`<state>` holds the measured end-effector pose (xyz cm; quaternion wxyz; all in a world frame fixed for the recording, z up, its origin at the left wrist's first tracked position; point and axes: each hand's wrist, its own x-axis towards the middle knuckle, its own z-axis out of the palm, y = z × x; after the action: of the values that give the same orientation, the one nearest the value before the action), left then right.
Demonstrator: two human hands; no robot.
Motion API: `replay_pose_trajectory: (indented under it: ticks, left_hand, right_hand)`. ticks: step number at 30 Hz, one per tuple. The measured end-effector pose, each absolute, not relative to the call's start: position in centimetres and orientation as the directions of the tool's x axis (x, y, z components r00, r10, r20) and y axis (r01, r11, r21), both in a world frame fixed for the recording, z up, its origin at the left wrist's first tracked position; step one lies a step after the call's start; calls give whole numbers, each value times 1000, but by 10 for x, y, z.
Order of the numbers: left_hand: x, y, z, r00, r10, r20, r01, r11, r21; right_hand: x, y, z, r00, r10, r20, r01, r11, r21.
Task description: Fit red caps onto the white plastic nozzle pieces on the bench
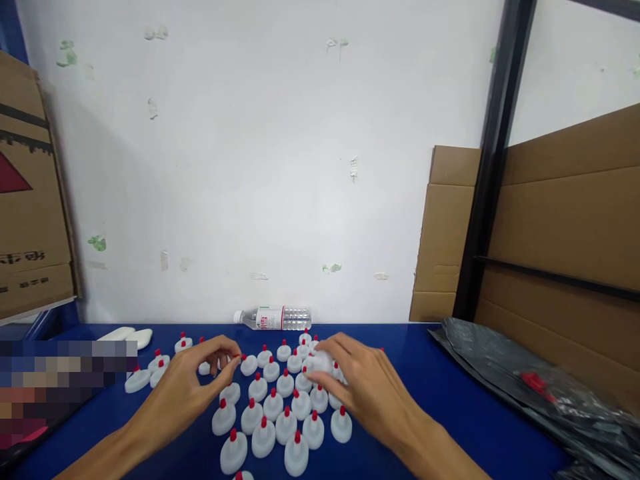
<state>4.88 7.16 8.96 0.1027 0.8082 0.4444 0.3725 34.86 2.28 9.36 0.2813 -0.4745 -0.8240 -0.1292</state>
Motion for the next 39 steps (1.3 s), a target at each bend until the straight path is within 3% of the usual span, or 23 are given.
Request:
replay_pose_trajectory:
  ticks: [7,15,21,27,30,34,36,39]
  left_hand:
    - [66,49,84,355,752,555,414,-659,628]
    - [74,28,65,471,685,556,459,-728,509]
    - [74,30,64,439,687,579,510,-721,469]
    - [75,35,59,518,601,608,433,-798,420]
    - [76,37,61,556,481,677,362,-874,324]
    - [77,36,65,649,260,715,342,-939,31]
    - [77,35,65,693,213,689,364,-928,-80]
    - [78,35,63,726,222,651,392,-911,-127]
  right_hand:
    - [319,6,78,-492,551,674,742,670,-7]
    - [304,-2,72,-489,458,742,703,711,24]
    - [305,-2,73,-457,507,731,731,683,-17]
    - [304,-1,70,-476,457,752,701,713,11]
    - [303,-1,73,-512,327,795,649,753,108]
    - [301,-1,77,-542,197,817,629,740,239]
    - [300,-2,78,-553,167,816,637,716,285]
    - [298,-3,77,-584,122,802,615,711,340]
